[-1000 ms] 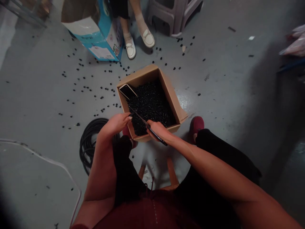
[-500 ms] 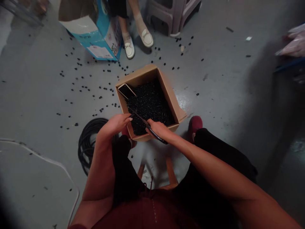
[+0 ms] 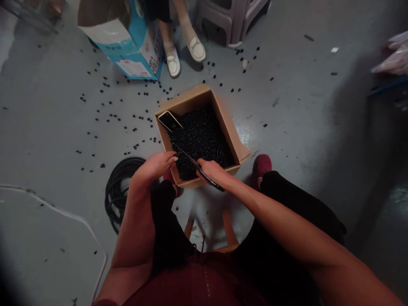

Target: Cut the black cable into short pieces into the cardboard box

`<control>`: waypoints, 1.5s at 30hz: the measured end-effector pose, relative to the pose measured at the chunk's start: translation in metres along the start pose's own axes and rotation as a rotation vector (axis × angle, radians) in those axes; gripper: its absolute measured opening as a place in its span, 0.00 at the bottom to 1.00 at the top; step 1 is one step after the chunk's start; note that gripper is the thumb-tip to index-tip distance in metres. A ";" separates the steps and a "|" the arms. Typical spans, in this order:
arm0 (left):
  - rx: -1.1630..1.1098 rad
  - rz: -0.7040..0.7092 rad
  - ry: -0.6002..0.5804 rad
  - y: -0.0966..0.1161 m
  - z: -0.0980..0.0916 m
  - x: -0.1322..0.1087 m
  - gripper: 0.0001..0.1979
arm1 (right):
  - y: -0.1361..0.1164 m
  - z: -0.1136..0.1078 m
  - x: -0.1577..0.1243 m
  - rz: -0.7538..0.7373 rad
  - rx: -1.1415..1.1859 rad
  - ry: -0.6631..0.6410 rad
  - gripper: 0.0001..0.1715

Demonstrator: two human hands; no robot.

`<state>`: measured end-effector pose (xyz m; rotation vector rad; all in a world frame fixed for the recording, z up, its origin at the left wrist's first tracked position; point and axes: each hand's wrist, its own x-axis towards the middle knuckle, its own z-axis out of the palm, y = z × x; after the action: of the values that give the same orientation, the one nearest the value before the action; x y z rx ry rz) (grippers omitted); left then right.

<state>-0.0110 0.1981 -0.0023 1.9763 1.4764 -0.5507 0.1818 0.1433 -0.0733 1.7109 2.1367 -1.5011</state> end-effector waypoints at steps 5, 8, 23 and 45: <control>-0.147 0.027 0.101 0.002 -0.005 -0.003 0.15 | -0.004 -0.008 -0.001 0.039 0.129 0.053 0.07; -0.353 0.078 0.216 0.004 -0.011 -0.005 0.17 | -0.006 -0.017 -0.002 0.026 0.327 0.080 0.06; -0.842 0.064 0.382 0.013 -0.013 0.000 0.18 | -0.029 -0.044 -0.004 0.023 0.810 0.188 0.10; -0.537 0.019 0.675 0.017 -0.017 0.010 0.15 | -0.019 -0.052 -0.013 -0.051 0.332 0.301 0.29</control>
<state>0.0075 0.2134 0.0079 1.7930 1.7407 0.5408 0.1994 0.1698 -0.0260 2.1267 2.1736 -1.8002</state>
